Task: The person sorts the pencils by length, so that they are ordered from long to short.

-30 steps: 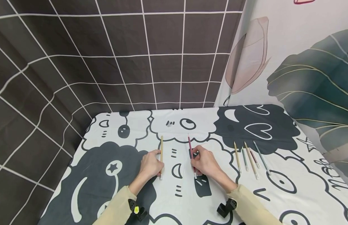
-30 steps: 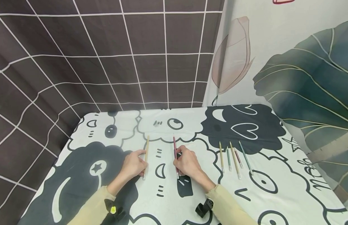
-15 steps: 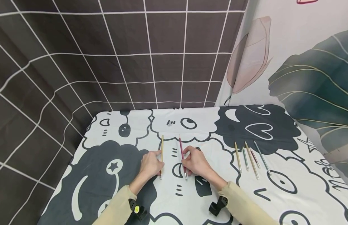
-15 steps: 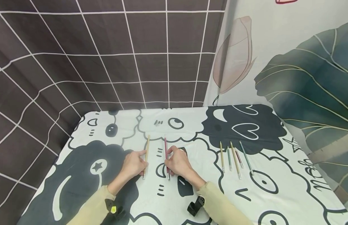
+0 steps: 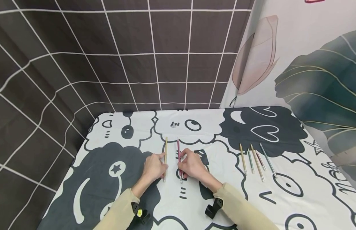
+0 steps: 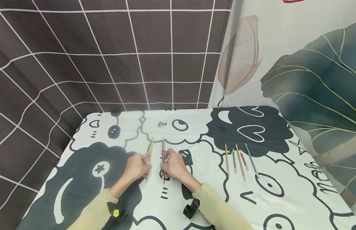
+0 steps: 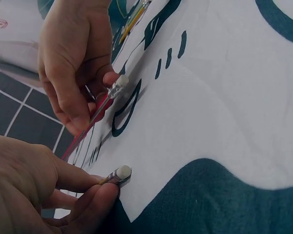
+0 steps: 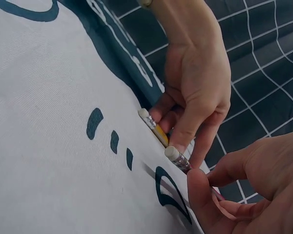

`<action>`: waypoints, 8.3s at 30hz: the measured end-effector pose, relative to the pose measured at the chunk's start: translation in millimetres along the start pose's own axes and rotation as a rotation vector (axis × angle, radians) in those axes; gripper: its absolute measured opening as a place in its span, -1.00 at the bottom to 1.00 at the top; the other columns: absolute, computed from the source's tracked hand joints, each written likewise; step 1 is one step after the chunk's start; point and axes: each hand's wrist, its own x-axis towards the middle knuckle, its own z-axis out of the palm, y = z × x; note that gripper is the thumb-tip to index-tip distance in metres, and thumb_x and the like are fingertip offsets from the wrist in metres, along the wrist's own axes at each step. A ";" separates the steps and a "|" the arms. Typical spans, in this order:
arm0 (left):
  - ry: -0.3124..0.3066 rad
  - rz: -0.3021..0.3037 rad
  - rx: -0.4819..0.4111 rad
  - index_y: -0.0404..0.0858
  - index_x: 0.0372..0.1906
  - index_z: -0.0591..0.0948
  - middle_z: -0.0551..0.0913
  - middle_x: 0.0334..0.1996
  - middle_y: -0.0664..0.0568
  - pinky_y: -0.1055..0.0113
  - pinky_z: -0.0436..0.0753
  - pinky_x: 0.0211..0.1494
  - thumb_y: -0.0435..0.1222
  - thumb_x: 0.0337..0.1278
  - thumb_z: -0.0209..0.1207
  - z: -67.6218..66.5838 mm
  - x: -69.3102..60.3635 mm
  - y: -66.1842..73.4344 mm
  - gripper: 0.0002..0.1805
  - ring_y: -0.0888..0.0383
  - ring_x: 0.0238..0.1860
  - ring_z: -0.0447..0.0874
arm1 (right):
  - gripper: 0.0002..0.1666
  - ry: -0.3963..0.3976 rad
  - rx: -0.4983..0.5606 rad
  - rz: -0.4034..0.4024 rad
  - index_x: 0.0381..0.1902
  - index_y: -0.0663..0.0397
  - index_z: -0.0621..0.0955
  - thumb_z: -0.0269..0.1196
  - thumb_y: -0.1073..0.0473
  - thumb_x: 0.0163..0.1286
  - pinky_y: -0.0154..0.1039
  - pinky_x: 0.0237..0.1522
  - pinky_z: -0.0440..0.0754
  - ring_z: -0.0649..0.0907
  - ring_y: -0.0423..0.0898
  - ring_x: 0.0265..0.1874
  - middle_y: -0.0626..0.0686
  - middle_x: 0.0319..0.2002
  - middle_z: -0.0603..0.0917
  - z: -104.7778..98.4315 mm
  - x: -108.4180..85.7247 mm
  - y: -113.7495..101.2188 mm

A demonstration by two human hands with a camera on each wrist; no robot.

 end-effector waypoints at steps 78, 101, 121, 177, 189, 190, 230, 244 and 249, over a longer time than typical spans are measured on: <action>0.047 0.073 -0.023 -0.47 0.19 0.58 0.48 -0.85 0.16 0.43 0.41 -0.75 -0.53 -0.01 0.32 -0.2 -1.9 -4.4 -0.46 0.26 -0.88 0.49 | -0.77 -0.024 -0.062 -0.088 -0.19 0.55 0.47 0.24 0.52 0.21 -0.37 -0.81 0.49 0.61 -0.14 -0.84 0.00 -0.75 0.54 28.2 17.8 -14.2; 0.030 0.049 -0.047 -0.47 0.23 0.55 0.50 -0.79 0.09 0.40 0.51 -0.76 -0.52 0.02 0.30 0.1 -3.3 -5.5 -0.44 0.28 -0.88 0.48 | -0.79 -0.017 -0.071 -0.073 -0.24 0.50 0.48 0.26 0.46 0.21 -0.38 -0.80 0.48 0.61 -0.16 -0.85 -0.02 -0.75 0.55 28.8 17.6 -11.4; 0.041 0.077 -0.012 -0.50 0.20 0.56 0.47 -0.83 0.14 0.43 0.42 -0.78 -0.51 0.01 0.30 -1.4 -4.0 -6.6 -0.45 0.34 -0.90 0.40 | -0.79 -0.016 -0.050 -0.074 -0.24 0.50 0.48 0.25 0.44 0.22 -0.36 -0.79 0.52 0.62 -0.14 -0.84 -0.03 -0.75 0.56 28.4 18.0 -11.1; 0.081 0.126 -0.319 -0.46 -0.14 0.65 0.68 -0.64 -0.03 0.37 0.54 -0.69 -0.47 0.15 0.18 21.7 -12.1 30.7 -0.81 0.10 -0.74 0.64 | -0.71 0.120 -0.053 -0.045 -0.08 0.42 0.53 0.29 0.38 0.27 -0.28 -0.69 0.52 0.62 -0.09 -0.81 -0.06 -0.63 0.61 -24.0 -10.6 1.0; 0.008 0.078 -0.394 -0.47 -0.11 0.64 0.73 -0.52 -0.10 0.34 0.59 -0.66 -0.44 0.19 0.19 32.5 -11.9 43.2 -0.79 0.03 -0.66 0.70 | -0.78 0.158 -0.069 -0.021 -0.15 0.37 0.55 0.30 0.39 0.26 -0.30 -0.70 0.48 0.60 -0.17 -0.82 -0.04 -0.64 0.63 -36.7 -16.5 4.2; 0.004 0.080 -0.395 -0.47 -0.11 0.64 0.72 -0.53 -0.10 0.33 0.59 -0.67 -0.44 0.19 0.19 33.5 -11.6 44.1 -0.79 0.02 -0.67 0.70 | -0.78 0.159 -0.067 -0.018 -0.15 0.36 0.55 0.30 0.39 0.26 -0.30 -0.71 0.47 0.60 -0.15 -0.82 -0.04 -0.64 0.64 -37.8 -16.9 4.5; -0.042 0.049 -0.526 -0.40 -0.17 0.64 0.69 -0.62 -0.06 0.40 0.51 -0.75 -0.43 0.14 0.24 77.4 -8.2 76.8 -0.84 0.18 -0.80 0.58 | -0.71 0.242 -0.032 0.084 -0.08 0.41 0.54 0.30 0.38 0.26 -0.23 -0.63 0.63 0.68 -0.06 -0.73 0.10 -0.53 0.69 -88.5 -33.7 23.7; -0.110 0.084 -0.540 -0.43 -0.16 0.63 0.69 -0.62 -0.02 0.36 0.57 -0.71 -0.45 0.17 0.24 95.1 -8.5 92.5 -0.84 0.19 -0.78 0.60 | -0.71 0.281 -0.004 0.098 -0.06 0.47 0.52 0.26 0.39 0.30 -0.14 -0.61 0.66 0.69 -0.03 -0.71 0.18 -0.48 0.69 -113.6 -42.2 32.9; -0.117 0.094 -0.543 -0.43 -0.16 0.63 0.68 -0.64 -0.03 0.36 0.57 -0.72 -0.45 0.16 0.23 100.0 -8.0 97.2 -0.84 0.21 -0.81 0.57 | -0.72 0.299 -0.009 0.097 -0.07 0.46 0.52 0.25 0.39 0.30 -0.10 -0.60 0.67 0.69 -0.01 -0.71 0.20 -0.47 0.69 -119.7 -45.0 37.0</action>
